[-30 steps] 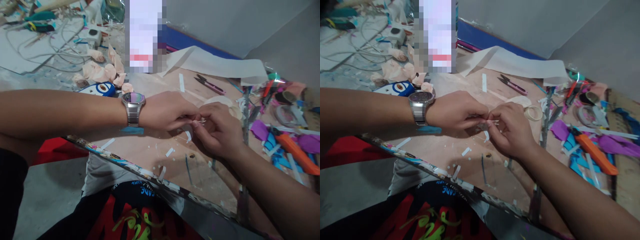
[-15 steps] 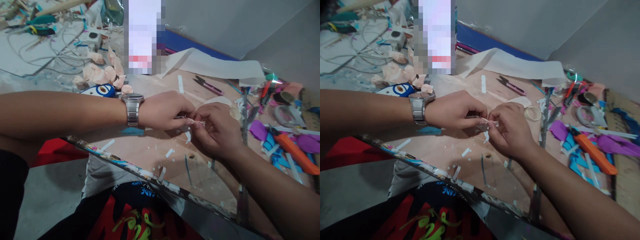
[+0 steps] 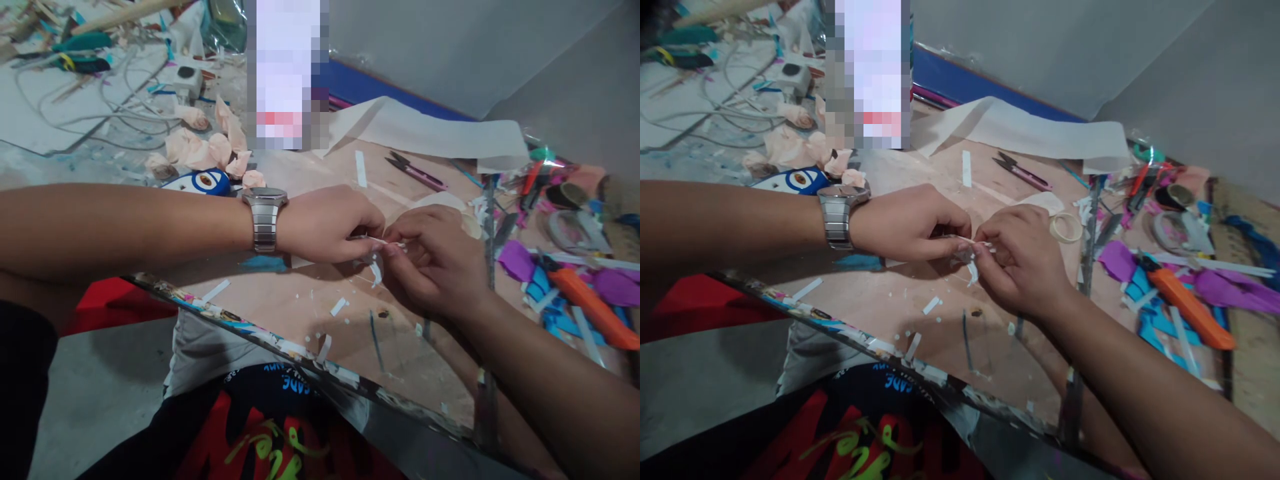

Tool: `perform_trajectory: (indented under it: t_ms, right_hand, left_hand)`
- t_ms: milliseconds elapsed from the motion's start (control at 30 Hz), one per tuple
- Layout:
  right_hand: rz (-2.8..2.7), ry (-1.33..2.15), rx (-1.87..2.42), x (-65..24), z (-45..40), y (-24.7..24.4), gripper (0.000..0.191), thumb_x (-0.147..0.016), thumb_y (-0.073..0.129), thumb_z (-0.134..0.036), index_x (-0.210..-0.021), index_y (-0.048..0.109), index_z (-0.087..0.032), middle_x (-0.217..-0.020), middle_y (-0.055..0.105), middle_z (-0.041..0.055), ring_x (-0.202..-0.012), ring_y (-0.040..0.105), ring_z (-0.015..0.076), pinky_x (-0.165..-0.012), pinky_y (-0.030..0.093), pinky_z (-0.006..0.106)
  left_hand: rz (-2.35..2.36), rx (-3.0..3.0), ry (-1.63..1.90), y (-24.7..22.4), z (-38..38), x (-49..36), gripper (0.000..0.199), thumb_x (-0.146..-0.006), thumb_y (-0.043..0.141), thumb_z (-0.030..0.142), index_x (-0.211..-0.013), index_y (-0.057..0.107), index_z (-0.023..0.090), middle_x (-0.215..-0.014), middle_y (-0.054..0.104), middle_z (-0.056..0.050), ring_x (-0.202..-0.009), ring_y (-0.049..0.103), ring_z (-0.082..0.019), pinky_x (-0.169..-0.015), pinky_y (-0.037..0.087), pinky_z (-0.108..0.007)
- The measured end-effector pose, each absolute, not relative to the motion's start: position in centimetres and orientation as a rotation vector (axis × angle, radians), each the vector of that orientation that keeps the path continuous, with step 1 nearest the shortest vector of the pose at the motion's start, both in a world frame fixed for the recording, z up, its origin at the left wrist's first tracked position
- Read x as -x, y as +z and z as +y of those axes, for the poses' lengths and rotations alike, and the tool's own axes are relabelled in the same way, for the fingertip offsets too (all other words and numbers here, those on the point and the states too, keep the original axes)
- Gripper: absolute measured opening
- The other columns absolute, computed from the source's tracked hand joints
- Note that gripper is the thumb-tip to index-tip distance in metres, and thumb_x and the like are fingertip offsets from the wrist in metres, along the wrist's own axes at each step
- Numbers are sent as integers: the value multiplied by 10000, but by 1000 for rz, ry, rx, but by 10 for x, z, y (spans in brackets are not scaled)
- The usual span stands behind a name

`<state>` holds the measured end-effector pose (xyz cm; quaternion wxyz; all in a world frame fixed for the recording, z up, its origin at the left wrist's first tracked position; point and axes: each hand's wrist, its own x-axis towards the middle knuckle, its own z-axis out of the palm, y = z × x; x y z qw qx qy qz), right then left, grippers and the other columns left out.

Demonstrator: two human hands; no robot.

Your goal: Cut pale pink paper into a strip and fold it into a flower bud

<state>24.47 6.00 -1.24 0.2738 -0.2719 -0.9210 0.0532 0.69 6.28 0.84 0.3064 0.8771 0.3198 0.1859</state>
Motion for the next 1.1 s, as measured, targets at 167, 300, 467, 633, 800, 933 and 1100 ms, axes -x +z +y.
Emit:
perform_trajectory:
  t_ms: [167,300,467,633,800,933,1100]
  right_hand:
    - [-2469,187,735,-245,61,-15,109,-935,699,-244,-993,607,-250,-904,700,38,-873,653,234,-833,472,484]
    - [-2471,198,752,-246,61,-15,96,-935,706,-274,-971,619,-257,-896,703,32,-888,660,243,-850,473,496]
    - [-2450,196,760,-245,59,-13,86,-939,701,-257,-955,617,-255,-877,703,25,-850,654,227,-833,471,479]
    - [-2435,169,740,-244,58,-13,119,-911,746,-268,-972,646,-249,-881,710,26,-874,656,225,-829,469,462]
    - [-2457,142,747,-246,59,-13,101,-926,727,-291,-964,641,-255,-878,707,36,-877,661,227,-816,467,457]
    - [-2425,129,713,-244,59,-12,124,-913,750,-300,-970,655,-243,-873,706,14,-867,654,199,-819,456,413]
    - [-2421,134,644,-242,60,-11,124,-902,758,-242,-973,657,-234,-865,703,6,-820,639,177,-815,438,381]
  left_hand:
    - [852,-2357,440,8,64,-7,288,-995,573,324,-871,775,161,-740,749,-14,-608,526,-79,-643,316,-268]
    - [864,-2376,418,7,64,-7,299,-993,585,352,-875,782,160,-766,755,-25,-622,539,-83,-629,304,-271]
    - [844,-2262,384,11,64,-7,277,-984,575,316,-875,771,153,-787,778,-15,-620,581,-67,-631,346,-244]
    - [804,-2113,319,14,64,-6,257,-974,562,290,-866,746,147,-787,788,-22,-654,653,-77,-656,409,-219]
    - [786,-1898,237,15,64,-6,219,-944,579,304,-870,712,147,-786,775,-38,-556,628,-79,-571,412,-221]
    - [784,-1774,212,16,63,-6,218,-940,583,317,-874,694,141,-779,758,-54,-546,630,-94,-538,421,-222]
    - [772,-1677,176,16,65,-6,220,-948,541,298,-886,688,147,-793,752,-54,-571,631,-93,-550,452,-218]
